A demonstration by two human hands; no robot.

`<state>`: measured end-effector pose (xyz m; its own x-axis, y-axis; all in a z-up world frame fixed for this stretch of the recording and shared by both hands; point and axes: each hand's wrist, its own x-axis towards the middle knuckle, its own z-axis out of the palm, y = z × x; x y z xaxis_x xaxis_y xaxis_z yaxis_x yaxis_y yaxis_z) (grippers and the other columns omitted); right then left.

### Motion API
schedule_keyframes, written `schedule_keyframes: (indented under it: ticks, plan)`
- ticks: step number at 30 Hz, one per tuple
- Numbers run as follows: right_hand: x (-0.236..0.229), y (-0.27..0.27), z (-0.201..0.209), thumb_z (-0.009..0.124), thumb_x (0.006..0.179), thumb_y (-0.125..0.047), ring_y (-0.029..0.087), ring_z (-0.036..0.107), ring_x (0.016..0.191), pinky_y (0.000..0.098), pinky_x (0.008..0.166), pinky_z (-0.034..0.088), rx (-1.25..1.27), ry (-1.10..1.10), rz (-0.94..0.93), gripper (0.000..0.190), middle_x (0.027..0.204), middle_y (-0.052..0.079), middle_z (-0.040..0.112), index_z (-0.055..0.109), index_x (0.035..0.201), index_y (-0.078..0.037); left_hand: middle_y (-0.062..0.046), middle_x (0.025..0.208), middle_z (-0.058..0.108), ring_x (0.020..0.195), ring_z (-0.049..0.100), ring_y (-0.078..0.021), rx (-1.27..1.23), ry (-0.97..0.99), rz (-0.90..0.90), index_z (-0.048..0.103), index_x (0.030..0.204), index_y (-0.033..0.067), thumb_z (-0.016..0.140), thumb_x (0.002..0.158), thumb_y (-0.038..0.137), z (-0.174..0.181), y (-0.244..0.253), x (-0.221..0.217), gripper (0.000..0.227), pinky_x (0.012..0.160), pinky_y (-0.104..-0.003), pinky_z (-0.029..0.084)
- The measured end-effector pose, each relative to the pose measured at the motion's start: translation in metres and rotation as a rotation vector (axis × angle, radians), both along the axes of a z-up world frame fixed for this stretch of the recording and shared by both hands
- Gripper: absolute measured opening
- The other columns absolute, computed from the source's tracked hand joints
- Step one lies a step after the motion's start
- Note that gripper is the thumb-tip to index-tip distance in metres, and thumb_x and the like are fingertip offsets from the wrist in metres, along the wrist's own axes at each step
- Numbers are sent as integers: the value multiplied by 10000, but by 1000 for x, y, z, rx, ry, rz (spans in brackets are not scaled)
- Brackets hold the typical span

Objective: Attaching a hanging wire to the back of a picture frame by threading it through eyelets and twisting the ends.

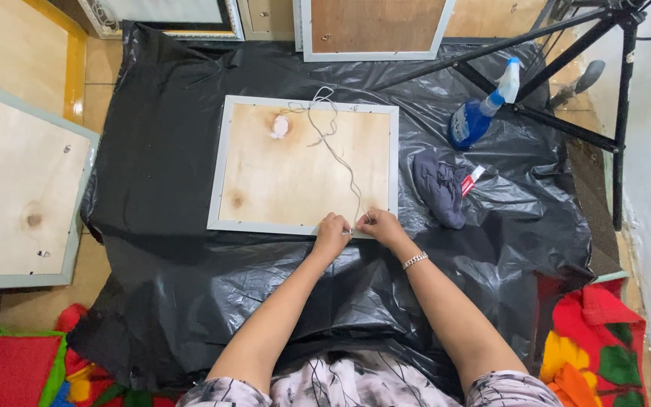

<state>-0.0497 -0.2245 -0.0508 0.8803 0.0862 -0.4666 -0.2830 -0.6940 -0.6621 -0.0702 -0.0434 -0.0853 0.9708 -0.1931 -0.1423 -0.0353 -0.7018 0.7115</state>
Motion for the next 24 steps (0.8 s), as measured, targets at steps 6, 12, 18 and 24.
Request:
schedule_keyframes:
  ticks: [6,12,18,24]
  plan:
    - [-1,2,5,793,790,-290,373,669,1140,450,982,524,-69,-27,96,181,1113,116,745,805,944,-196,-73,928,557,1006,665,-373,18,44,-2,643,839,131,835,718,114,-3,0,3,228,908,-434,550]
    - [1,-3,-10,785,785,-295,368,680,1084,458,954,535,-48,-12,161,157,1062,116,713,807,915,-209,-66,883,562,965,665,-356,35,18,-15,657,784,140,828,731,88,-3,-4,0,186,887,-416,538]
    - [5,-9,-14,777,820,-274,391,673,1095,467,944,538,-49,-20,169,184,1078,139,688,806,980,-185,-63,915,564,1003,652,-352,45,29,0,640,831,143,834,744,127,-7,-3,1,214,929,-416,523]
    - [5,-11,-14,780,843,-257,390,674,1062,446,923,541,-53,-63,240,128,1043,131,634,771,960,-208,-61,962,552,1043,635,-356,5,40,-26,611,930,143,826,758,125,5,2,0,275,943,-428,514]
